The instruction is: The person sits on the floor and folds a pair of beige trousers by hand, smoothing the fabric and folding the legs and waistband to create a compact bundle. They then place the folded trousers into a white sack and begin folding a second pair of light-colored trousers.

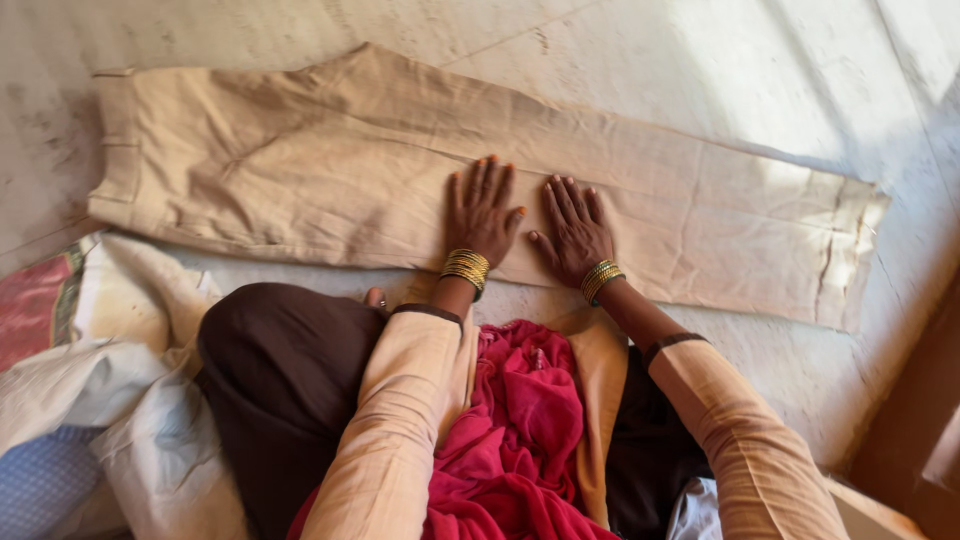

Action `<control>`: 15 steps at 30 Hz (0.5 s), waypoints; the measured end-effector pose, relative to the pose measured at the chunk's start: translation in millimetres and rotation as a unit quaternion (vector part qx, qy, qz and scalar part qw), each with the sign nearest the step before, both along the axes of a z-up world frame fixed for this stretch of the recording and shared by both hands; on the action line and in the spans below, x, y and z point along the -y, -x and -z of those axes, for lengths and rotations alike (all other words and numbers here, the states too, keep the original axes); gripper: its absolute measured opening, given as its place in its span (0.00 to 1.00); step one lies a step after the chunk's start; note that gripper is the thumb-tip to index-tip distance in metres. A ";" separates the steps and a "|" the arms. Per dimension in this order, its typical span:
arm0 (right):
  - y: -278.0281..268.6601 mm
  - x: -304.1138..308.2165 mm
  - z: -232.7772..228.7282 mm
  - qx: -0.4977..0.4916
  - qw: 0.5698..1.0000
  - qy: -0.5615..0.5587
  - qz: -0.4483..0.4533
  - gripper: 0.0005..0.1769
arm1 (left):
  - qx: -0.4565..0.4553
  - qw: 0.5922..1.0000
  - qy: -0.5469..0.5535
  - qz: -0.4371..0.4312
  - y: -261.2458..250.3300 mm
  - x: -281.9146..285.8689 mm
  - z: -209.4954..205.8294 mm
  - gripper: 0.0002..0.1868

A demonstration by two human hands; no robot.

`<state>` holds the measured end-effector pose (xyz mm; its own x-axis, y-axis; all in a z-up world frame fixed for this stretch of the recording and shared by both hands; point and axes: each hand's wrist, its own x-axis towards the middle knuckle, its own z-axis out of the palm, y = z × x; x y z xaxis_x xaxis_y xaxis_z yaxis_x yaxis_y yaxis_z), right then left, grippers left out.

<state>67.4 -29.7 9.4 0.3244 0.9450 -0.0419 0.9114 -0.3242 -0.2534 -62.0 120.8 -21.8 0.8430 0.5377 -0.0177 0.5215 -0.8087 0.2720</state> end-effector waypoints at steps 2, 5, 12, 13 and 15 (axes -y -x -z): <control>-10.2 8.2 -4.0 0.000 1.000 0.001 0.013 0.47 | -0.010 1.000 0.004 -0.021 2.9 -4.3 -5.9 0.38; -24.2 23.3 -8.6 -0.005 0.999 0.006 0.038 0.48 | -0.013 0.999 -0.012 -0.050 8.3 -13.7 -7.6 0.36; -66.3 65.5 -10.7 -0.010 0.996 0.025 0.090 0.49 | -0.052 0.994 -0.018 -0.092 19.9 -31.8 -11.1 0.36; -73.6 73.5 -9.1 -0.006 0.995 0.025 0.099 0.50 | -0.054 0.994 -0.015 -0.093 20.1 -31.8 -11.5 0.36; -89.4 92.1 -6.3 0.011 0.990 0.038 0.132 0.51 | -0.058 0.994 -0.011 -0.092 19.7 -31.0 -12.4 0.36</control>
<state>156.8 -121.8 15.7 0.5620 0.8211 -0.0998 0.7968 -0.5698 -0.2011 -81.6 151.7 -9.4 0.7233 0.6839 -0.0957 0.6879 -0.7016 0.1858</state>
